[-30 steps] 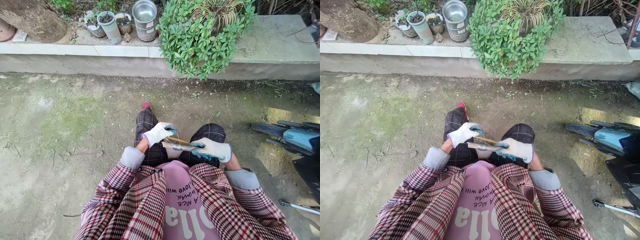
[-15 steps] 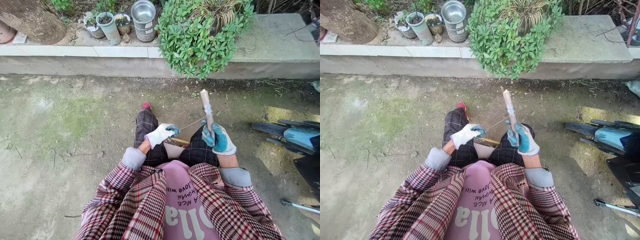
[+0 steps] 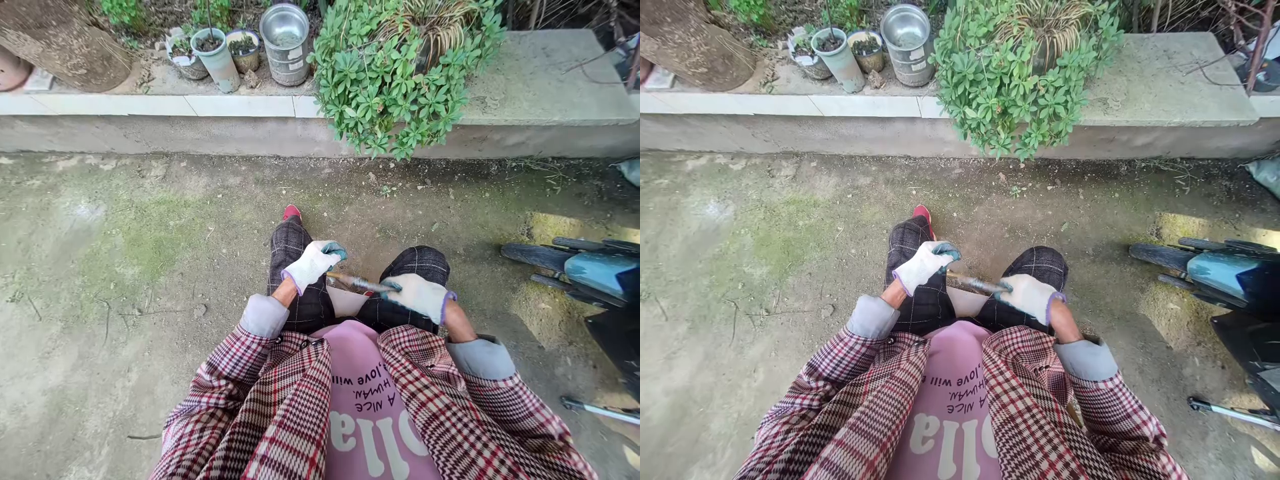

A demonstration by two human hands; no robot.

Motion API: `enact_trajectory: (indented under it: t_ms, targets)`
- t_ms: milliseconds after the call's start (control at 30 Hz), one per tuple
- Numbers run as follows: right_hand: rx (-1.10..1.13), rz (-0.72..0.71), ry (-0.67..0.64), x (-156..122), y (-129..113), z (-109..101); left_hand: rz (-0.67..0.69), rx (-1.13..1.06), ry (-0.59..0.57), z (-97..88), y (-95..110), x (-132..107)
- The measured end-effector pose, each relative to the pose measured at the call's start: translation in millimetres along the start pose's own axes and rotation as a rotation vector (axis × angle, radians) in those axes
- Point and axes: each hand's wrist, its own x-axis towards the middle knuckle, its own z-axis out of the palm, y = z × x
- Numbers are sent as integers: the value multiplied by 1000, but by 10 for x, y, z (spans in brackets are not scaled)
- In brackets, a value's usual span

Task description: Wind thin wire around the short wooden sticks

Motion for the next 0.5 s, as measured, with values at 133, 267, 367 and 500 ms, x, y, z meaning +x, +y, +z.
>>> enact_trajectory:
  t_ms: [133, 267, 367, 500]
  targets:
    - [296, 147, 234, 88, 65, -6, -13, 2, -135, 109, 3, -70]
    - [606, 128, 189, 20, -7, 23, -91, -54, -288, 218, -56, -104]
    - [779, 10, -49, -56, -85, 44, -43, -27, -318, 202, -109, -69]
    - [429, -112, -404, -61, -63, -24, 23, 11, -275, 75, -134, -1]
